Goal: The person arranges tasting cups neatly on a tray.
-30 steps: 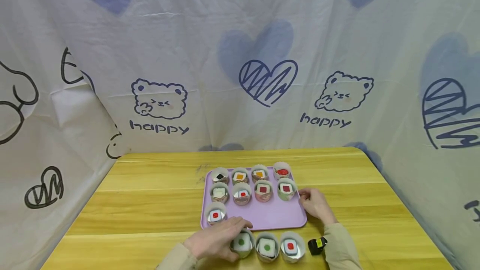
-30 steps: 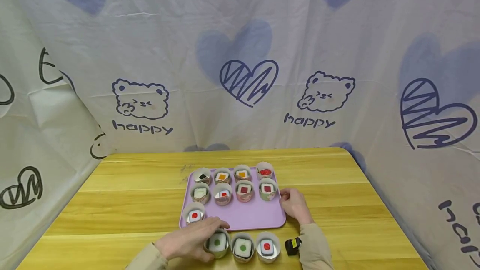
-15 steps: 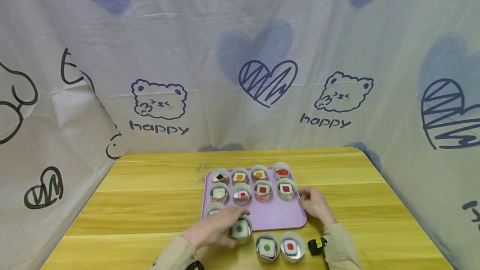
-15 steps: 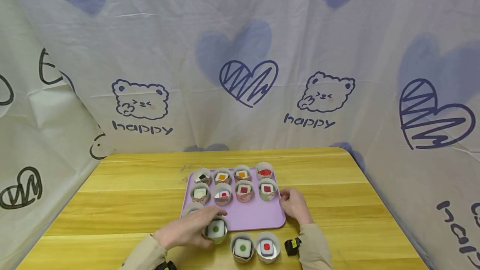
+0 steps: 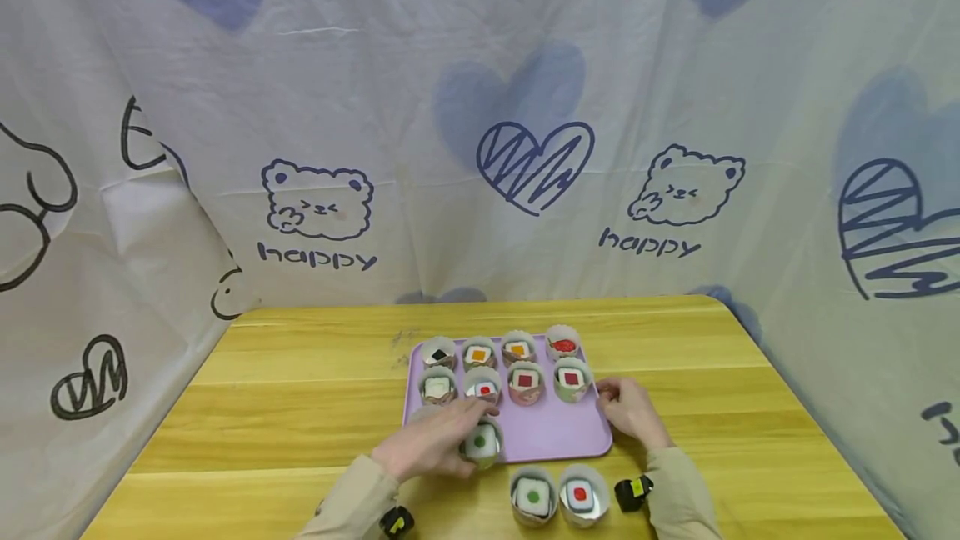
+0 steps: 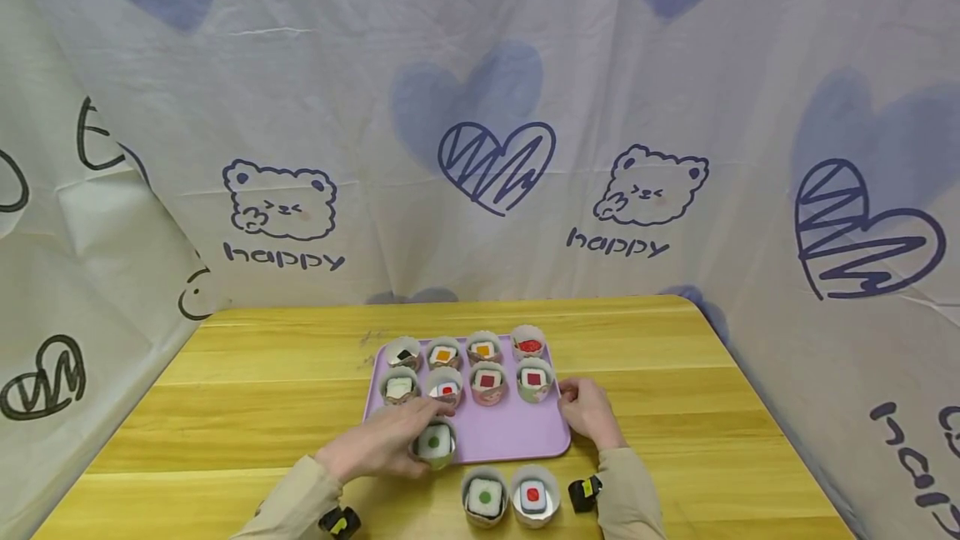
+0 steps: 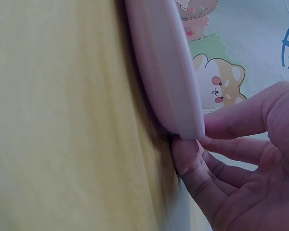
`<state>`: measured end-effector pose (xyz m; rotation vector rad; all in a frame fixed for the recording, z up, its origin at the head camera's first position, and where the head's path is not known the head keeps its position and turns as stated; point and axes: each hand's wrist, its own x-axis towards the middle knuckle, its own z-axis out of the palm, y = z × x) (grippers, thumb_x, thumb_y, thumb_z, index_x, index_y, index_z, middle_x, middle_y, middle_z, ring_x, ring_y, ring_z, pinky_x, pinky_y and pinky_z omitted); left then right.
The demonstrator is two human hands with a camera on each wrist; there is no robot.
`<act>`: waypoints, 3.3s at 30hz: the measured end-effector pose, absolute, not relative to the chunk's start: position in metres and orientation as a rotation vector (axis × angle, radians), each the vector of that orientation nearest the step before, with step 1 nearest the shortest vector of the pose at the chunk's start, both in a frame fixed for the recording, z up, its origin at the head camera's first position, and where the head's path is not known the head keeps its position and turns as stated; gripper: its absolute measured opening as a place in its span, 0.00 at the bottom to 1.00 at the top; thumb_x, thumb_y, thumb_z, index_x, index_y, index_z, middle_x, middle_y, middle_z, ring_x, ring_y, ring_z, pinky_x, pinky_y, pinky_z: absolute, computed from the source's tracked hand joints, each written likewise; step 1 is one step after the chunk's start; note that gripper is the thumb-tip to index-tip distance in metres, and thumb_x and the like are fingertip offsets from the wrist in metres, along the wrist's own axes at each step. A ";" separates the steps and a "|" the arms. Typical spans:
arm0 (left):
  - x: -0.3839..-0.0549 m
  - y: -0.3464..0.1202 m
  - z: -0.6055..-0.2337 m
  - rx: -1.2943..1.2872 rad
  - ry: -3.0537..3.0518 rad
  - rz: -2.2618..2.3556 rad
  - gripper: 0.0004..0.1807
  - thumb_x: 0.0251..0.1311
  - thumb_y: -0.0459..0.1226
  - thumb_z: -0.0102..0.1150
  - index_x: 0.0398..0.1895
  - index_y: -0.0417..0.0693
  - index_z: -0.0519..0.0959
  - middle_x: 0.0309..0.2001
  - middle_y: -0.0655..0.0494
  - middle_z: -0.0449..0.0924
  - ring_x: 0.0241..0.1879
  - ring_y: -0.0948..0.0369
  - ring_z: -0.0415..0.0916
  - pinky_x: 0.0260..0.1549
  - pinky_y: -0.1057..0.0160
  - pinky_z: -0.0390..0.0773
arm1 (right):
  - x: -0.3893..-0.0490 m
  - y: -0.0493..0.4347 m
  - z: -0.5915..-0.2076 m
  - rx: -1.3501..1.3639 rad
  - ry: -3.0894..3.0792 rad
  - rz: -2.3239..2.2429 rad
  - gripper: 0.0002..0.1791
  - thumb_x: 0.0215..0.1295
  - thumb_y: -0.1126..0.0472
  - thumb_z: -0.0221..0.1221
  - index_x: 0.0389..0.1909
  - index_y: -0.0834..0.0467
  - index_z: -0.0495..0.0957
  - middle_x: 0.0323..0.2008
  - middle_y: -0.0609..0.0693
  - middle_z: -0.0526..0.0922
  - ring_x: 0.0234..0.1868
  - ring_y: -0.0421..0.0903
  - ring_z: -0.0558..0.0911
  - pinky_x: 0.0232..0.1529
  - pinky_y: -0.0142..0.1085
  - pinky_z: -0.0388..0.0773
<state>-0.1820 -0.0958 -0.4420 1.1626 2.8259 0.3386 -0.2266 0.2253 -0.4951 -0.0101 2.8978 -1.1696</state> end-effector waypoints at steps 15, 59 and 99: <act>-0.189 -0.093 -0.448 1.177 2.910 0.314 0.38 0.47 0.43 0.76 0.62 0.45 0.70 0.54 0.51 0.77 0.53 0.57 0.77 0.54 0.59 0.82 | -0.227 0.225 -0.496 -0.001 2.894 -1.178 0.19 0.57 0.72 0.54 0.49 0.72 0.81 0.32 0.55 0.81 0.33 0.46 0.75 0.35 0.34 0.72; -0.190 -0.093 -0.467 1.158 3.220 0.005 0.20 0.54 0.51 0.70 0.40 0.47 0.82 0.39 0.56 0.83 0.39 0.61 0.79 0.41 0.62 0.83 | -0.225 0.225 -0.493 -0.011 2.897 -1.170 0.19 0.56 0.72 0.54 0.49 0.72 0.81 0.32 0.55 0.82 0.33 0.46 0.76 0.35 0.34 0.72; -0.232 -0.163 -0.485 0.012 3.032 1.076 0.09 0.61 0.30 0.58 0.39 0.32 0.83 0.37 0.39 0.87 0.34 0.52 0.83 0.37 0.55 0.83 | -0.222 0.225 -0.491 -0.037 2.885 -1.160 0.19 0.57 0.72 0.54 0.50 0.73 0.80 0.33 0.56 0.83 0.34 0.46 0.77 0.36 0.35 0.74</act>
